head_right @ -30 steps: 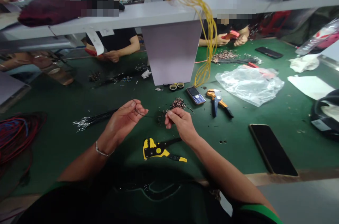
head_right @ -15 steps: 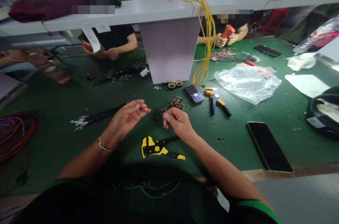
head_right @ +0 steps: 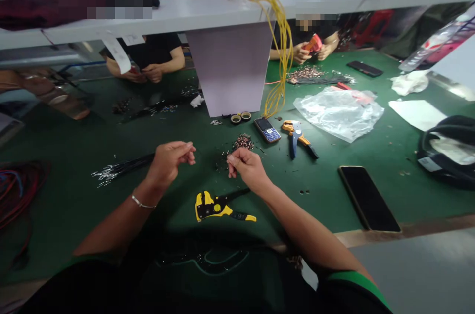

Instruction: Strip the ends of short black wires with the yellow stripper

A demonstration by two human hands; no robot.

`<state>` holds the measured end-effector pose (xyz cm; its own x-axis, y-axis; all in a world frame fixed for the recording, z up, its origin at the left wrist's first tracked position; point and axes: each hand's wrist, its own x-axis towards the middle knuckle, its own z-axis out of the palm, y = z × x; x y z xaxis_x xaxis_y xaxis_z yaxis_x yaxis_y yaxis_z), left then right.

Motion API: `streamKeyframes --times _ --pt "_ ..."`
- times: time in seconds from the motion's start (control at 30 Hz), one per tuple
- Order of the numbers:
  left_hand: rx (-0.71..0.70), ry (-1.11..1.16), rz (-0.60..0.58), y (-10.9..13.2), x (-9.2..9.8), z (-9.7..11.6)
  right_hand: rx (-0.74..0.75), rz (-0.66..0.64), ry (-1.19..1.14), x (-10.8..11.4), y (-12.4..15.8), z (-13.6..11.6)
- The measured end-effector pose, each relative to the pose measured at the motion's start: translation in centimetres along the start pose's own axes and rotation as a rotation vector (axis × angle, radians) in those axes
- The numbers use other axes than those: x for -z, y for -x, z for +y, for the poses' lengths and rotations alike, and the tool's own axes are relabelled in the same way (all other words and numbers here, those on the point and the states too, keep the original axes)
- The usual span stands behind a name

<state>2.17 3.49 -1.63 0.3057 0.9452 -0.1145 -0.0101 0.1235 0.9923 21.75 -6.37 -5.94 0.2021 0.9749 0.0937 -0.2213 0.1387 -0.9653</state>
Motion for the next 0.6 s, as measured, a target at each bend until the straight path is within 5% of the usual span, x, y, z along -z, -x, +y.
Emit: streamKeyframes --times 0.1,0.17,0.33,0.6 --pt "-0.319 -0.245 0.039 1.0 -0.4 0.5 -0.031 -0.059 -0.037 0.0 0.1 0.1" --pt "-0.439 -0.387 -0.107 1.7 -0.9 0.4 -0.047 -0.093 -0.064 -0.1 0.1 0.2" --pt "-0.257 -0.482 -0.365 2.0 -1.5 -0.7 -0.065 -0.090 -0.133 -0.1 0.0 0.1" --pt "-0.224 -0.619 -0.395 1.7 -1.3 -0.9 -0.121 -0.106 -0.066 0.1 -0.1 0.4"
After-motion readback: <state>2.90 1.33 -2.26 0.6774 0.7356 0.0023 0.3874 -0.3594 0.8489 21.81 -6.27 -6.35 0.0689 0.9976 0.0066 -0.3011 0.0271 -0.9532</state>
